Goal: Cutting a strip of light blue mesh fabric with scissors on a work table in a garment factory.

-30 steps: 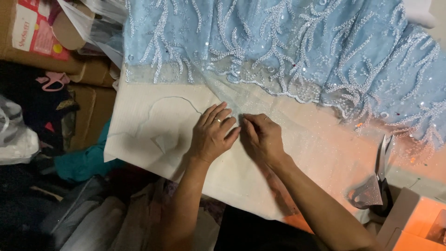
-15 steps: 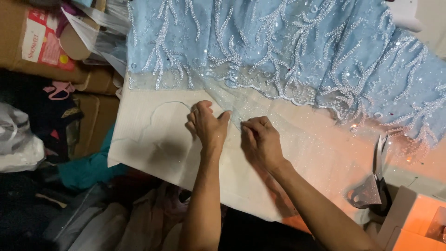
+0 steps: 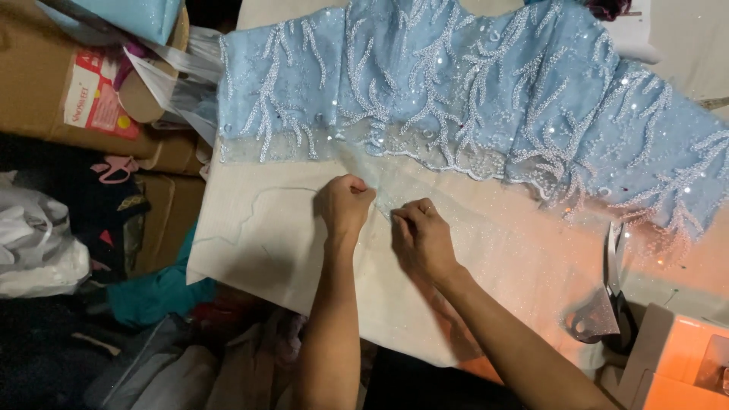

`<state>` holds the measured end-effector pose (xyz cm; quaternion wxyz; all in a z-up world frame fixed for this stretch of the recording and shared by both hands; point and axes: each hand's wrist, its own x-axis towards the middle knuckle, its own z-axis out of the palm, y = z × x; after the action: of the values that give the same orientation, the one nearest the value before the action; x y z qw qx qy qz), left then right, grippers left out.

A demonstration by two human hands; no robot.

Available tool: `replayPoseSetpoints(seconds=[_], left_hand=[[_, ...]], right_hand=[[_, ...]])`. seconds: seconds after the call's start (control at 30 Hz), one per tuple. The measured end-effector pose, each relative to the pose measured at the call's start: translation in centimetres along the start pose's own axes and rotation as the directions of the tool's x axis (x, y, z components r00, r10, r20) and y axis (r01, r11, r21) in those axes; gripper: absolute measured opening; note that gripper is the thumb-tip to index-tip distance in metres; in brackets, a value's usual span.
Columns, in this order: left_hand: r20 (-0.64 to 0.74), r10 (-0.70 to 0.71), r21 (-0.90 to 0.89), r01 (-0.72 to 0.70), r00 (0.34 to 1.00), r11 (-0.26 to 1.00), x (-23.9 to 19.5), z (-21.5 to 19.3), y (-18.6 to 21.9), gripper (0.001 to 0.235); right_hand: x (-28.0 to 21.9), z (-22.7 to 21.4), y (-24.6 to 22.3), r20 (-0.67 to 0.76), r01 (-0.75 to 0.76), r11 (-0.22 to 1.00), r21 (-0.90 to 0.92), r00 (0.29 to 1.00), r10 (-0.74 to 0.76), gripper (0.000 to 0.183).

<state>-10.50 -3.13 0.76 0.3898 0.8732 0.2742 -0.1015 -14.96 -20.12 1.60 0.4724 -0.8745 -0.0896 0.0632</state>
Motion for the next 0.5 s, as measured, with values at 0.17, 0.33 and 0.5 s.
replayPoseSetpoints(seconds=[0.17,0.33,0.5], left_hand=[[0.196,-0.176,-0.339,0.235,0.965,0.911,-1.0,-1.8,1.2,0.018],[0.362,-0.232,-0.655,0.423,0.903,0.626,-2.0,-2.6,2.3,0.019],[0.403,-0.221,-0.770,0.459,0.888,0.443,-2.3,-2.0,1.4,0.027]], right_hand=[[-0.2,0.2,0.5,0.010,-0.001,1.000,-0.009,1.000,0.002,0.013],[-0.1,-0.2,-0.4,-0.002,-0.016,0.998,0.059,1.000,0.016,0.011],[-0.2,0.1,-0.1,-0.002,-0.009,0.993,0.117,1.000,0.010,0.012]])
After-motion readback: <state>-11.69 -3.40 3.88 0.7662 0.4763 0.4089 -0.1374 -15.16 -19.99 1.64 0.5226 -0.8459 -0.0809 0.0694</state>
